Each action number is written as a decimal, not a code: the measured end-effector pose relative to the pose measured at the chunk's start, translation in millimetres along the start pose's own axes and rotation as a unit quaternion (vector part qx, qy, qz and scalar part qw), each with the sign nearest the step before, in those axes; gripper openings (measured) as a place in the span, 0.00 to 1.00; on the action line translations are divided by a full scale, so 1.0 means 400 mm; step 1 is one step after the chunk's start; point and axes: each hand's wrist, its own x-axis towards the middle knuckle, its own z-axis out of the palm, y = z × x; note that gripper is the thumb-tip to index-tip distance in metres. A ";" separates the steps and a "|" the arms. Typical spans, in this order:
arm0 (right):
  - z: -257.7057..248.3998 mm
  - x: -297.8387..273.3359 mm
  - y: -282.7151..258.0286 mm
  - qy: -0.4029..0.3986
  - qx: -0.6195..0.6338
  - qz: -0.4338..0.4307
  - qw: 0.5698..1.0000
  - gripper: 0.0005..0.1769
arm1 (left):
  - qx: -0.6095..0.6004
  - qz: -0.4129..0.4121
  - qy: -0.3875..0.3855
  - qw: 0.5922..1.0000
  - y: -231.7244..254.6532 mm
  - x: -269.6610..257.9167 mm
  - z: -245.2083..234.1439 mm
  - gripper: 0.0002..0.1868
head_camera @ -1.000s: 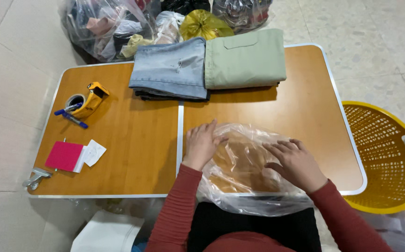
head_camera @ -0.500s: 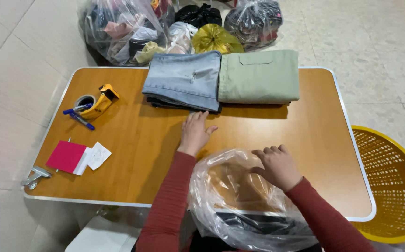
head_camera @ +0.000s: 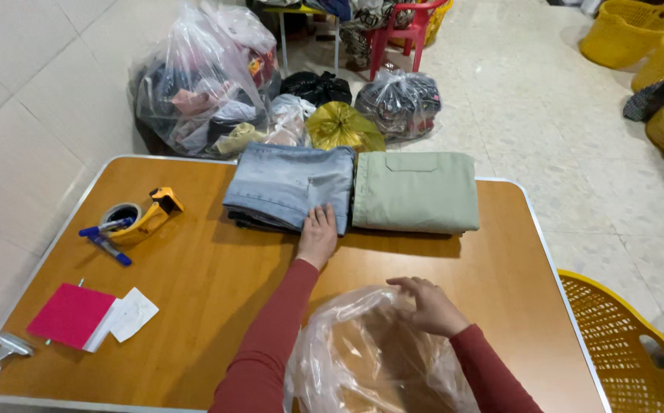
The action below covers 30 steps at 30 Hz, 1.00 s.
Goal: The person places folded jeans and trousers into clear plastic bags on a table. They smooth the bags and stack the packed items. A yellow basket and other supplies are nearby.
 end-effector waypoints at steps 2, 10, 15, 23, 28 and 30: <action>0.006 0.001 0.007 0.024 0.093 -0.022 0.995 0.35 | -0.009 -0.007 -0.008 1.000 -0.019 -0.023 0.018 0.30; -0.036 -0.008 0.047 -0.020 0.099 0.044 0.994 0.34 | -0.166 0.030 -0.052 0.984 -0.204 -0.190 -0.189 0.45; -0.145 -0.013 0.143 0.066 0.046 0.063 0.995 0.33 | -0.162 0.015 -0.051 0.985 -0.164 -0.313 -0.335 0.49; -0.242 -0.031 0.076 0.117 -0.110 0.042 0.986 0.55 | -0.153 -0.093 -0.160 0.971 0.087 -0.430 -0.580 0.48; -0.133 -0.086 -0.099 0.238 -0.017 -0.263 0.935 0.24 | -0.089 -0.100 -0.237 0.962 0.151 -0.382 -0.714 0.51; -0.069 -0.089 -0.149 0.198 -0.016 -0.238 0.951 0.18 | -0.139 -0.089 -0.273 0.948 0.136 -0.368 -0.757 0.53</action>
